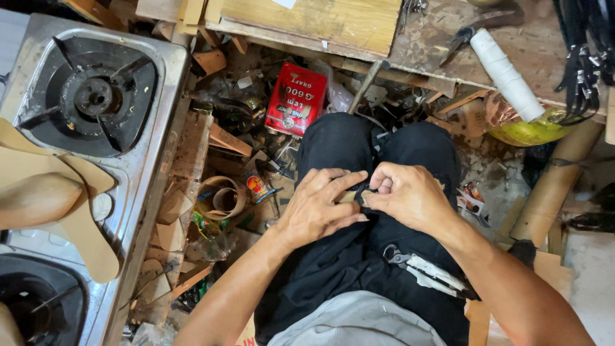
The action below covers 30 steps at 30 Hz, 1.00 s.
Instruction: The person holds a black shoe on their lap and uses pliers to trim and shape the sole edge. They repeatedly reposition the shoe, pull at the sole material, and use a hammer to tap the sole. A thin black strap is placed across the shoe and adjusted by hand.
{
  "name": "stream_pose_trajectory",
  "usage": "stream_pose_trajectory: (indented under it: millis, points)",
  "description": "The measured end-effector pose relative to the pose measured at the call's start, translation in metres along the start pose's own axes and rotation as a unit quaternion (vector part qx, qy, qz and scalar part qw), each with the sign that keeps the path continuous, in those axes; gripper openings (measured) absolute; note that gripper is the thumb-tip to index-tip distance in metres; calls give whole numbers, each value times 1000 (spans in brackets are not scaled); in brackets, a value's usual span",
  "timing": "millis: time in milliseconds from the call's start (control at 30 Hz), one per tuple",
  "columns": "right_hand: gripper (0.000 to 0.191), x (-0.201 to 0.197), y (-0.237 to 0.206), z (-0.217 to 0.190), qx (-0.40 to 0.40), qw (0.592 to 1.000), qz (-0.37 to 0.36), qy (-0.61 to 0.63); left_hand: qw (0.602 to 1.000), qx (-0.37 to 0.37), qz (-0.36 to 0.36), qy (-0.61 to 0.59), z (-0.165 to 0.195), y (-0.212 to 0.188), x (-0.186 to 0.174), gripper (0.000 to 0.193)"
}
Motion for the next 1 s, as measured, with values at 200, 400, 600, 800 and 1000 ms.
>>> stream_pose_trajectory:
  millis: [200,400,600,800,1000]
  points:
    - [26,2,1,2,6,1000,-16,20,1000,15,3,22,4,0,-2,25]
    - [21,2,2,-6,-52,996,-43,58,1000,15,0,22,3,-1,-2,24]
    - [16,-14,-10,-54,-283,959,-20,-2,1000,5,1,20,0,0,-2,25]
    - [15,-7,-25,-79,-407,904,-56,-124,1000,7,-2,24,1,0,-1,25]
    - [15,-5,-26,-88,-426,887,-56,-167,1000,1,0,17,0,0,-1,25]
Point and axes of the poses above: each hand's wrist, its own y-axis towards the middle knuckle, its own x-axis out of the palm, z = x × y, the point moved 10 cm from there along y, towards the middle knuckle, and after that the axes turned 1 degree about x, right-handed, at the moved point
